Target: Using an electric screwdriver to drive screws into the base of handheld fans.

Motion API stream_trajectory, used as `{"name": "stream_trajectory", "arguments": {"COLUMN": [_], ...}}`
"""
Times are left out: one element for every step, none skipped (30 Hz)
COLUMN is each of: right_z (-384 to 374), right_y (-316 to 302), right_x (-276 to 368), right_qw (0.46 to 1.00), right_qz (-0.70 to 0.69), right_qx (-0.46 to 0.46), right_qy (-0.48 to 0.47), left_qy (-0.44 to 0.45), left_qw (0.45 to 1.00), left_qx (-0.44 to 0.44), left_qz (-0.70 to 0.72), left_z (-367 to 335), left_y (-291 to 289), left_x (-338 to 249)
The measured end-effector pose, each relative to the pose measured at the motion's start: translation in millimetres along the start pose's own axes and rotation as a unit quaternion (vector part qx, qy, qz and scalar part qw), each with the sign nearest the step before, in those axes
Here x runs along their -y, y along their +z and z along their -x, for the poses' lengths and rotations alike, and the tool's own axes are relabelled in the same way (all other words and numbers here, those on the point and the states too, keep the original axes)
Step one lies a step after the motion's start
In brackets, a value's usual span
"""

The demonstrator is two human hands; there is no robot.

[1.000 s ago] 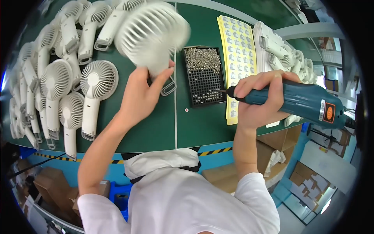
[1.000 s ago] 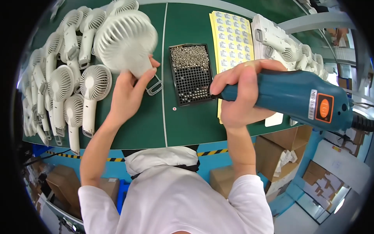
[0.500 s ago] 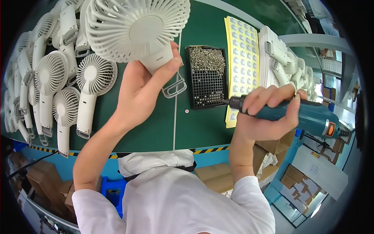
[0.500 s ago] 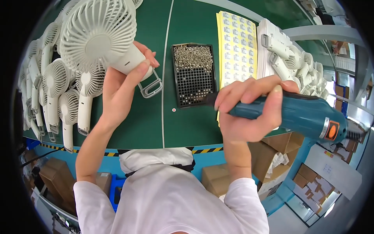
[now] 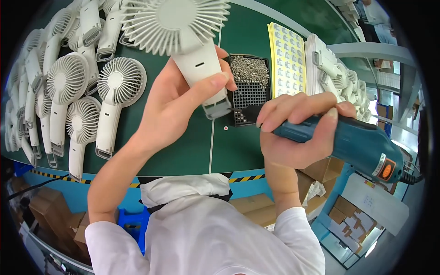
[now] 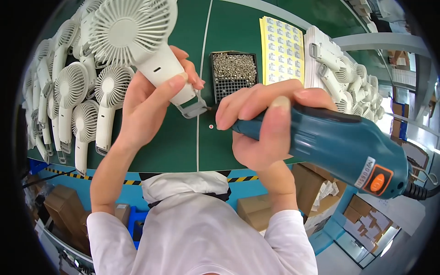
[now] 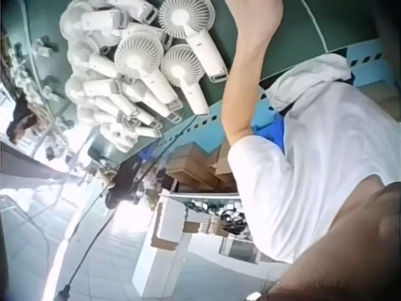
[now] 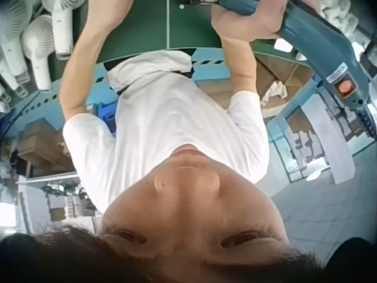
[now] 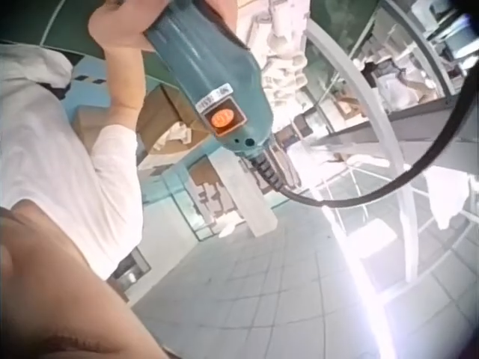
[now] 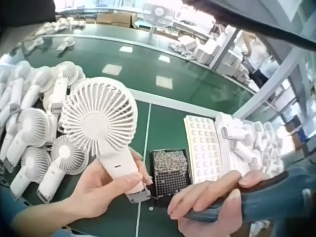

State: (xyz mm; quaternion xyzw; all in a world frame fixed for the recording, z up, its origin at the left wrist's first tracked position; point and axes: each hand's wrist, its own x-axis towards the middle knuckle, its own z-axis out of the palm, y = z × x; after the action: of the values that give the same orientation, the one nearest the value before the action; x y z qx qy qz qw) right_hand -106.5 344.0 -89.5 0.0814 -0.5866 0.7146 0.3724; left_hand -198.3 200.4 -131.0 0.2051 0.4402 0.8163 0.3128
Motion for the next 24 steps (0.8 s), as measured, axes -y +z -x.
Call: {"name": "stream_trajectory", "arguments": {"right_z": [-2, -3, -5, -7, -11, -15, -20, -20, -19, -17, -15, -12, -10, -8, -5, -3, -1, -3, -3, -3, -2, -2, -1, 0], "right_y": [0, 0, -1, -5, -12, -15, -16, -21, -28, -33, -34, -33, -32, -32, -33, -32, -32, -36, -36, -35, -33, -34, -35, -36], "right_x": [4, 10, 14, 17, 19, 20, 20, 19, 16, 14, 11, 7, 5, 4, 5, 6, 7, 6, 5, 2, 0, -3, -3, -3], "right_qw": [1.000, 0.999, 0.996, 0.996, 0.994, 0.989, 0.982, 0.982, 0.979, 0.974, 0.974, 0.971, 0.967, 0.969, 0.968, 0.971, 0.972, 0.976, 0.975, 0.974, 0.973, 0.974, 0.974, 0.973], "right_qz": [0.004, -0.021, -0.046, -0.025, 0.001, 0.044, 0.085, 0.088, 0.116, 0.144, 0.145, 0.170, 0.196, 0.187, 0.189, 0.187, 0.184, 0.184, 0.186, 0.198, 0.209, 0.198, 0.201, 0.204], "right_qx": [0.002, -0.034, -0.070, -0.088, -0.105, -0.137, -0.169, -0.167, -0.170, -0.173, -0.174, -0.167, -0.162, -0.159, -0.162, -0.151, -0.139, -0.113, -0.116, -0.108, -0.099, -0.106, -0.106, -0.103], "right_qy": [0.001, -0.001, -0.003, -0.011, -0.018, -0.016, -0.016, -0.015, -0.002, 0.011, 0.012, -0.007, -0.027, -0.012, -0.011, -0.023, -0.034, -0.037, -0.035, -0.030, -0.024, -0.021, -0.019, -0.020], "left_qy": [0.001, 0.016, 0.031, 0.057, 0.057, 0.075, 0.093, 0.120, 0.156, 0.121, 0.083, 0.137, 0.135, 0.109, 0.083, 0.112, 0.111, 0.079, 0.045, 0.000, -0.011, -0.011, -0.010, -0.013], "left_qw": [1.000, 0.997, 0.988, 0.988, 0.989, 0.980, 0.968, 0.880, 0.869, 0.946, 0.989, 0.953, 0.953, 0.936, 0.913, 0.896, 0.896, 0.921, 0.942, 0.967, 0.972, 0.977, 0.980, 0.981], "left_qx": [0.000, 0.005, 0.009, -0.024, -0.026, -0.042, -0.059, 0.006, 0.004, 0.013, 0.022, 0.028, 0.030, 0.052, 0.074, 0.062, 0.067, 0.028, -0.013, -0.070, -0.038, -0.056, -0.076, -0.075], "left_qz": [0.005, -0.073, -0.150, -0.140, -0.136, -0.179, -0.224, -0.459, -0.470, -0.301, -0.121, -0.270, -0.269, -0.331, -0.392, -0.426, -0.425, -0.379, -0.332, -0.245, -0.230, -0.206, -0.183, -0.180], "left_z": [-2, -3, -4, -3, -2, 1, 4, 13, 20, 19, 17, 14, 12, 11, 11, 13, 14, 13, 13, 10, 6, 4, 2, 1], "left_y": [-3, -6, -8, -8, -9, -11, -14, -25, -25, -16, -7, -8, -11, -18, -22, -22, -20, -17, -13, -6, -16, -13, -10, -9], "left_x": [-2, -7, -9, -8, -5, 0, 5, 11, 24, 25, 25, 26, 26, 25, 25, 26, 27, 26, 27, 24, 25, 24, 23, 22]}}
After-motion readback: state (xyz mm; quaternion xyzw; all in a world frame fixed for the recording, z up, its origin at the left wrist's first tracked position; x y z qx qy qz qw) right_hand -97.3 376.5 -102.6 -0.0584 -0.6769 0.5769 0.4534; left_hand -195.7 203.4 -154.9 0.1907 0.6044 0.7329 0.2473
